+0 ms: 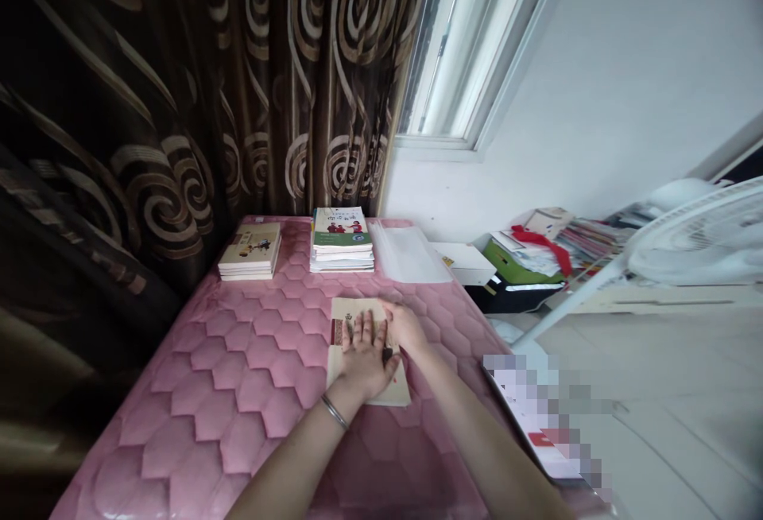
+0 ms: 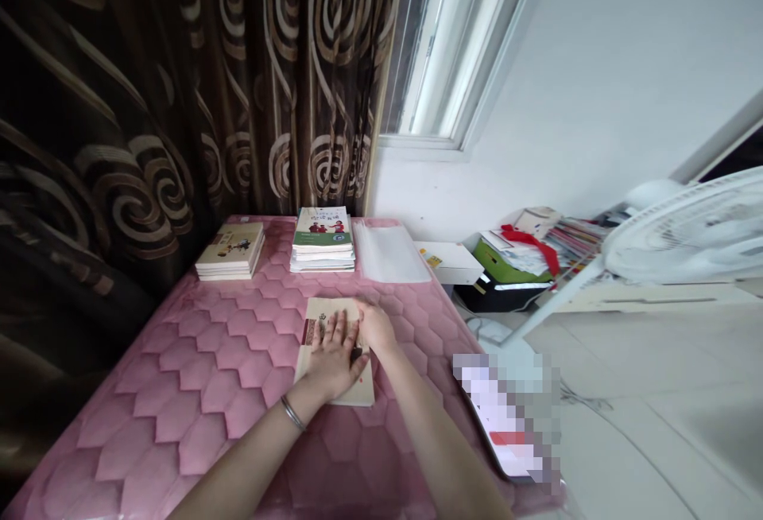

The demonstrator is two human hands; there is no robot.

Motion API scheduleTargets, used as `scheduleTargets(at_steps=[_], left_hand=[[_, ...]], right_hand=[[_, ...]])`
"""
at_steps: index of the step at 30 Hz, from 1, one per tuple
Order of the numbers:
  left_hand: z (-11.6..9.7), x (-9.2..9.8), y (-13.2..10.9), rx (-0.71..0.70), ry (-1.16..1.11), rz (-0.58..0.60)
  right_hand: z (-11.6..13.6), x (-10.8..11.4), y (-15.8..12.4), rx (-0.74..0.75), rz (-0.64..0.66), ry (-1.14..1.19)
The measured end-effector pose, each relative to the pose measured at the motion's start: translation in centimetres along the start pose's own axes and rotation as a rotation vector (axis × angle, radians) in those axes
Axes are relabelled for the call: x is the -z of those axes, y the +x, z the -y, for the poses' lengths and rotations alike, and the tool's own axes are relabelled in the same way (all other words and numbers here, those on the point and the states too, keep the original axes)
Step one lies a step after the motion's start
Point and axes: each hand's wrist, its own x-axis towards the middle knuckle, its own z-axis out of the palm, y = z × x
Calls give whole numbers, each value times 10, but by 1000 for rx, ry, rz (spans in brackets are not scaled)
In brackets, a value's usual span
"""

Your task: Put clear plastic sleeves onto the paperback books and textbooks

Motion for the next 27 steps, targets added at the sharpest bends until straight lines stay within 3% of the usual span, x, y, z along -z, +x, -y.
scheduleTargets(at_steps=[3, 9, 12, 18, 27], left_hand=[[-1, 2, -6, -28, -1, 7], [1, 5, -39, -235, -33, 69], [12, 8, -55, -230, -51, 87], [47, 21, -55, 205, -251, -50], [69, 31, -5, 569, -749, -226]], right_hand=[[-2, -3, 0, -10, -4, -30], [-3, -10, -6, -54, -41, -86], [-1, -12, -10, -77, -41, -110], [6, -10, -14, -100, -21, -166], [8, -6, -7, -82, -16, -159]])
